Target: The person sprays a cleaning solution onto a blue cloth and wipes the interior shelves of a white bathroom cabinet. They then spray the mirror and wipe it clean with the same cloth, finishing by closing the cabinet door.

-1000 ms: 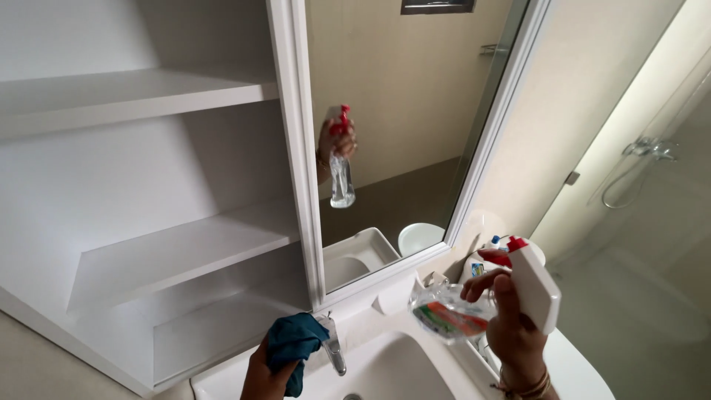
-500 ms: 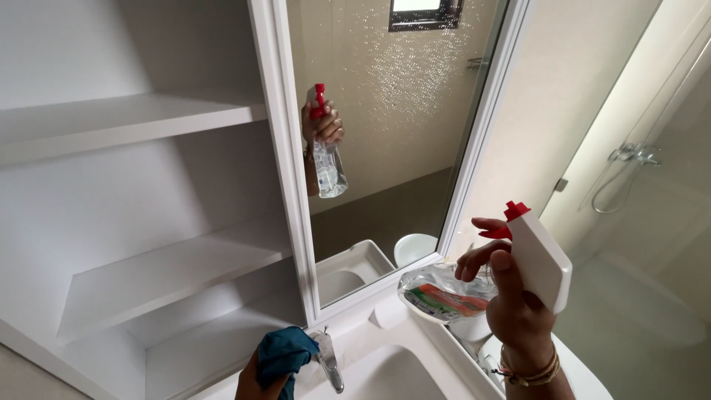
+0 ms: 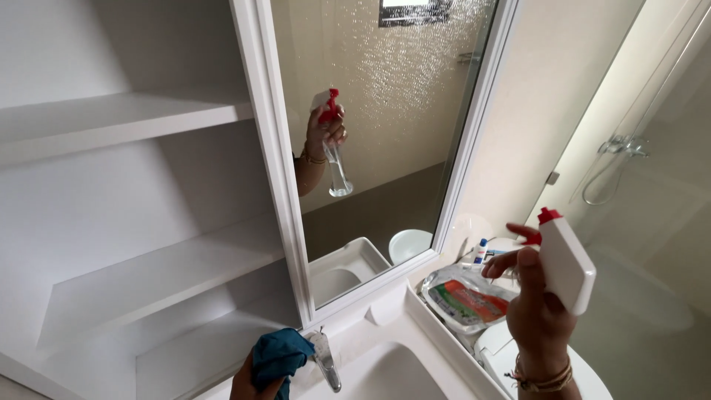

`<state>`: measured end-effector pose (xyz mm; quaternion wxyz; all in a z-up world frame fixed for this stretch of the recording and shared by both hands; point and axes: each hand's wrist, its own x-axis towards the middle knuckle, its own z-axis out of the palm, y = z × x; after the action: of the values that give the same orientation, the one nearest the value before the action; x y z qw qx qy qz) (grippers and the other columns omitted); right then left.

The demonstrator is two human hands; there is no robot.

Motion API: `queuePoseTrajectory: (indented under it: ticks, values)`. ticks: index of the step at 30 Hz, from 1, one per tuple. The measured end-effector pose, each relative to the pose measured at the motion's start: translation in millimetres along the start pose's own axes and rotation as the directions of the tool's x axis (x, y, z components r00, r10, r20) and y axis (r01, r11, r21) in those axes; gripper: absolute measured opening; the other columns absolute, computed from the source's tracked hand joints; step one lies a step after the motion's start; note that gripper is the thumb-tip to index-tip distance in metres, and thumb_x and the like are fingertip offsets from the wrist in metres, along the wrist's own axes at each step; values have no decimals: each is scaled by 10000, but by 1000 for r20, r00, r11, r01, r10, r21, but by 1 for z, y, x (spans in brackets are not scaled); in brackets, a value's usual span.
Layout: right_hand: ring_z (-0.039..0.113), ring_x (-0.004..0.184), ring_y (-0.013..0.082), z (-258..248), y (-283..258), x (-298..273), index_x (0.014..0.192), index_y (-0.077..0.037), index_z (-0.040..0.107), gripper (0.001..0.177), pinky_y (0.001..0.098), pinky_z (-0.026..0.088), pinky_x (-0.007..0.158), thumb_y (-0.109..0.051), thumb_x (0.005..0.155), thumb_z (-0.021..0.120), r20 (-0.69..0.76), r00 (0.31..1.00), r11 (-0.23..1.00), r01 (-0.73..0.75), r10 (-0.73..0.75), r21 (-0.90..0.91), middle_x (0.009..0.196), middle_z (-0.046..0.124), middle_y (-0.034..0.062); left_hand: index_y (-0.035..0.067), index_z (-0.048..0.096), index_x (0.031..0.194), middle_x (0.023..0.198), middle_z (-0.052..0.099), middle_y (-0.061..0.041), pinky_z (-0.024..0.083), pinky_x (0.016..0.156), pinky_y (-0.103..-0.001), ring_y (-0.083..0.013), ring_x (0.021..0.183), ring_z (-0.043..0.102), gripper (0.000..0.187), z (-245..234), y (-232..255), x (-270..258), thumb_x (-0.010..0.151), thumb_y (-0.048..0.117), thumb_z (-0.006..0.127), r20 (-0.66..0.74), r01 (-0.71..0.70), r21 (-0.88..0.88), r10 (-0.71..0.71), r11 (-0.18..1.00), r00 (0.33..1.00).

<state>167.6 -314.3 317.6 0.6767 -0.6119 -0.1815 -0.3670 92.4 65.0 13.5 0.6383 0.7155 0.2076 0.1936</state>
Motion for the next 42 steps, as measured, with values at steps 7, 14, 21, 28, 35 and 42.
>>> queuePoseTrajectory:
  ticks: [7,14,21,28,35,42]
  values:
    - [622,682,198,-25,60,-39,1401,71,502,391,369,543,807,-97,1050,475,129,984,991,-110,120,-80,892,625,178,140,650,1393,1290,773,-75,533,1063,-355,-282,1187,722,782,-2,33,-15,662,299,880,-33,78,228,-72,971,997]
    - [580,581,219,-32,70,-66,1426,16,497,424,374,547,664,-141,1032,497,118,951,958,-279,285,-60,971,633,124,127,656,1391,1251,780,-103,562,1019,-366,-280,1144,724,697,-1,68,-31,718,177,828,-5,164,180,-166,970,986]
    - [584,583,217,-30,79,-98,1254,45,579,291,373,526,669,-112,1015,528,204,924,944,-329,322,0,857,605,113,136,677,1334,1195,807,-69,598,915,-371,-256,1091,755,628,-4,62,-32,739,286,813,74,-92,170,81,981,994]
    - [635,590,222,-22,59,-118,745,-15,594,287,355,560,637,-167,988,589,346,911,961,-266,224,79,705,616,104,136,688,1291,1153,813,-66,595,908,-369,-243,1062,759,544,-6,58,-35,768,248,785,96,-135,162,121,978,988]
    - [651,610,191,-18,58,-126,1118,89,620,333,384,576,875,-214,981,601,446,878,976,-214,176,37,640,642,86,163,673,1320,1114,814,-58,602,861,-378,-228,1026,756,595,-5,60,-35,747,261,795,90,-100,175,85,980,992]
    - [601,558,169,-18,60,-145,689,-39,615,351,293,520,584,-234,978,587,464,830,949,-305,308,-83,591,627,47,156,676,1306,1147,805,-54,583,923,-363,-229,1065,744,570,-5,60,-35,753,232,791,91,-119,175,104,977,990]
